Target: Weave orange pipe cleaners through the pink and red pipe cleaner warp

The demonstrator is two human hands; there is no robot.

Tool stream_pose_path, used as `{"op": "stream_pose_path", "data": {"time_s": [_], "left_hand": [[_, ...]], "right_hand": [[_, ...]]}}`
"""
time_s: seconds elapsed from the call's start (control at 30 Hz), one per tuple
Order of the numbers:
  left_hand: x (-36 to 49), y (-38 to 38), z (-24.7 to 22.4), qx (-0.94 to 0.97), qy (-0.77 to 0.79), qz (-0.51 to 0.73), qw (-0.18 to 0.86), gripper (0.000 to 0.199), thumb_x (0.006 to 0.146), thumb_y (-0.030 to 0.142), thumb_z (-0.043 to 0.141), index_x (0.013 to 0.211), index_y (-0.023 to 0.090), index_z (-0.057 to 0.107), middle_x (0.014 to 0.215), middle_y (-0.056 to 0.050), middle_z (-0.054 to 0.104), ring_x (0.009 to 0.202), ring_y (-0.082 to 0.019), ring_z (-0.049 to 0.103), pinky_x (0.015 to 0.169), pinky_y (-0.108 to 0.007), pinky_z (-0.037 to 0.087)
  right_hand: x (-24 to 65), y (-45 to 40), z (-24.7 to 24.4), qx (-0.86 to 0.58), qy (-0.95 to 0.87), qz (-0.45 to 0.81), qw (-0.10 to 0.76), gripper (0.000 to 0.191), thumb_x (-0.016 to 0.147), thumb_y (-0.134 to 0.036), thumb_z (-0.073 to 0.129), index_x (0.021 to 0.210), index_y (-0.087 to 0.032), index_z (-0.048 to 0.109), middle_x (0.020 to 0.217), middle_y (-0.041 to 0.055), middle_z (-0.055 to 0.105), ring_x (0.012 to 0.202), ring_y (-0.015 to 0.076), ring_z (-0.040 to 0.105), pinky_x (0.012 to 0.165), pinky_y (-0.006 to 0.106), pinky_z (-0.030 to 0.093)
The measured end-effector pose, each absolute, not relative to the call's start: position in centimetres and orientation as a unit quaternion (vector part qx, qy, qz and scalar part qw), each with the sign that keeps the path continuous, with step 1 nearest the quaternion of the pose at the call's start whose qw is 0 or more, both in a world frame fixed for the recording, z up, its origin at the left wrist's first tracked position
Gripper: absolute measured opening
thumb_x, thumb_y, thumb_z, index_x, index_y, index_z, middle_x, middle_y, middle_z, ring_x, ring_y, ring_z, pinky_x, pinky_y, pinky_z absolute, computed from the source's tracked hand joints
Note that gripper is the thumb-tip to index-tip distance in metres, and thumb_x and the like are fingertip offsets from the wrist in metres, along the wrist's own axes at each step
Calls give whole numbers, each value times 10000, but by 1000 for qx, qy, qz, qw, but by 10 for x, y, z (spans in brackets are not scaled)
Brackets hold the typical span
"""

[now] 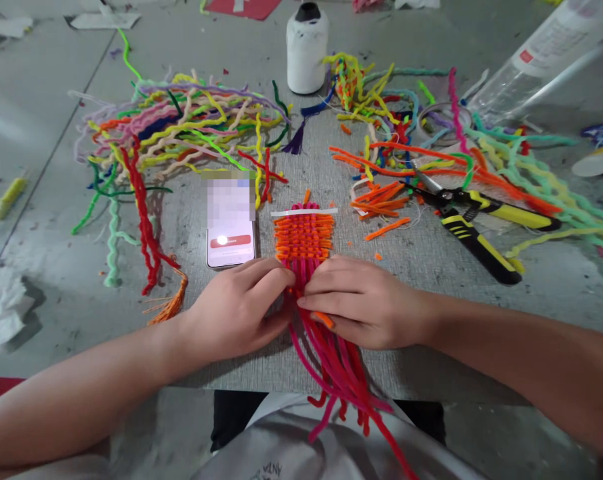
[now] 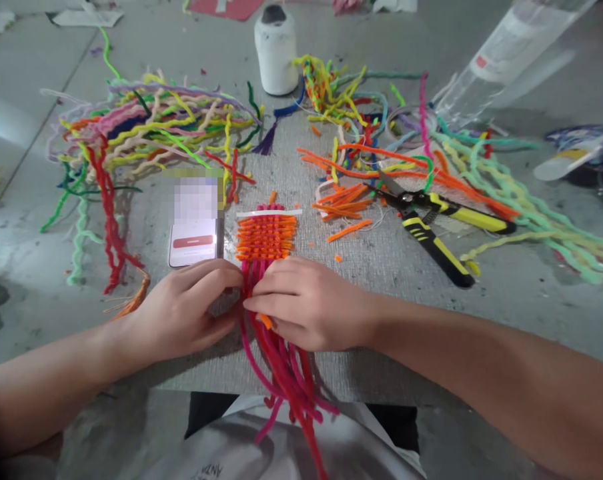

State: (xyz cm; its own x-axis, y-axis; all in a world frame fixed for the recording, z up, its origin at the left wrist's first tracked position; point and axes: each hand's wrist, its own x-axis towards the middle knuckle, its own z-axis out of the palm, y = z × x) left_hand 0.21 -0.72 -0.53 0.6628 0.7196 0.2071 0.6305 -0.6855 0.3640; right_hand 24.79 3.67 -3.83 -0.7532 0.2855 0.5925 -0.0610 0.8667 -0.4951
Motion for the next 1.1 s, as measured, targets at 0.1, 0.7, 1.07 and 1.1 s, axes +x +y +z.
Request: {"op": "stream_pose_path", "data": {"time_s": [0.1,0.7,1.07,1.1], "left_hand": [[3,-8,-2,911,361,167,107,228,932,180,521,1155,158,556,1028,-115,695,889,-220,699,714,-336,622],[9,-20,-1,939,318,129,1,191,1017,117,499,1032,101,688,857,-62,726,699,-210,675,558,-342,587],[7,-17,-2,933,334,132,23,266,1008,84,458,970,117,719,872,-87,721,731,-225,669,597,-349,607],[7,-17,-2,932,335,132,27,260,1006,83,463,989,110,721,880,-92,725,740,-227,672,604,-351,612]], "right_hand": [[249,36,-37,-56,-904,254,338,263,997,-144,554,1225,-116,683,1096,141,763,1057,233,653,923,417,567],[243,28,-32,-102,-920,245,288,180,1023,-114,537,902,-171,657,930,33,778,972,195,628,845,340,484],[244,30,-36,-126,-932,228,251,127,1004,-168,567,999,-117,683,998,97,749,985,247,578,846,418,430],[244,29,-36,-130,-932,223,253,129,1006,-167,570,996,-118,688,984,92,749,980,246,572,839,414,423]]}}
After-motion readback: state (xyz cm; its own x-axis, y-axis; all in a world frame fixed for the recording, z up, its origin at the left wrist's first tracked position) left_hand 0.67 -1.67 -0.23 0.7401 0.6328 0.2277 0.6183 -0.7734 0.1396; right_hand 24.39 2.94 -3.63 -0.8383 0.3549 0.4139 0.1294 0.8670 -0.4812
